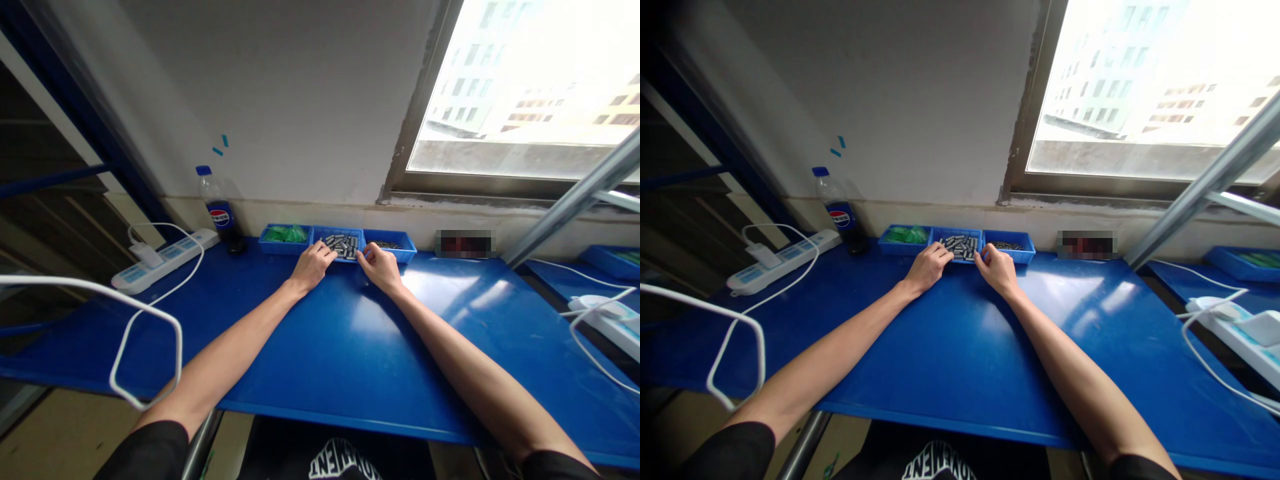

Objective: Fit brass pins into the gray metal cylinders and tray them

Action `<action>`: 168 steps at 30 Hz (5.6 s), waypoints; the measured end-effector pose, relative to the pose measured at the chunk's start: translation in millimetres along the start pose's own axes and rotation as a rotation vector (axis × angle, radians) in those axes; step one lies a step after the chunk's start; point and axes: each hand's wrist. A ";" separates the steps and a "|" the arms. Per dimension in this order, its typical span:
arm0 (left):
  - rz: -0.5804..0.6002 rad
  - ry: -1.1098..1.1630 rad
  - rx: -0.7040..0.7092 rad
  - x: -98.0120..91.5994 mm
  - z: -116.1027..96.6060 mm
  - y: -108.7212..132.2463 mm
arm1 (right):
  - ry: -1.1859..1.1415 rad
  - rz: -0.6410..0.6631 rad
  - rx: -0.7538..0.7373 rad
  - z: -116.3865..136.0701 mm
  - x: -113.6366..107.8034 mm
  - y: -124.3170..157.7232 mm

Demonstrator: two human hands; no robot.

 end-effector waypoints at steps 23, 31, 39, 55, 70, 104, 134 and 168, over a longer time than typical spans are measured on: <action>0.061 0.047 -0.077 2.6 -24.9 -6.6 | -0.270 0.172 -0.130 -9.2 4.2 -3.5; 0.196 0.136 -0.141 -0.8 -28.6 -6.4 | -0.325 0.149 -0.180 -13.0 5.8 -3.6; 0.211 0.163 -0.156 -2.3 -28.7 -6.1 | -0.353 0.170 -0.144 -12.7 5.2 -2.9; -0.055 0.395 -0.020 1.2 -19.8 -0.2 | -0.329 0.127 -0.129 -9.6 1.2 -0.7; 0.149 0.461 0.304 -35.1 -23.3 7.2 | -0.301 0.120 -0.156 -10.7 1.7 -0.4; 0.120 0.289 0.061 -8.4 -14.5 10.0 | -0.183 0.061 -0.251 -4.7 -4.6 3.6; 0.111 0.141 -0.006 -24.6 -46.2 17.8 | -0.075 -0.092 0.039 7.1 -42.3 -26.3; -0.409 1.946 -0.453 -38.2 -30.1 -8.2 | -0.599 -0.085 0.059 26.0 -36.3 30.3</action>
Point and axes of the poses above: each hand's wrist, its own y-axis away from the middle knuckle, its own x-axis out of the palm, z = x × y, and after that the axes turned 5 degrees about z, right-handed
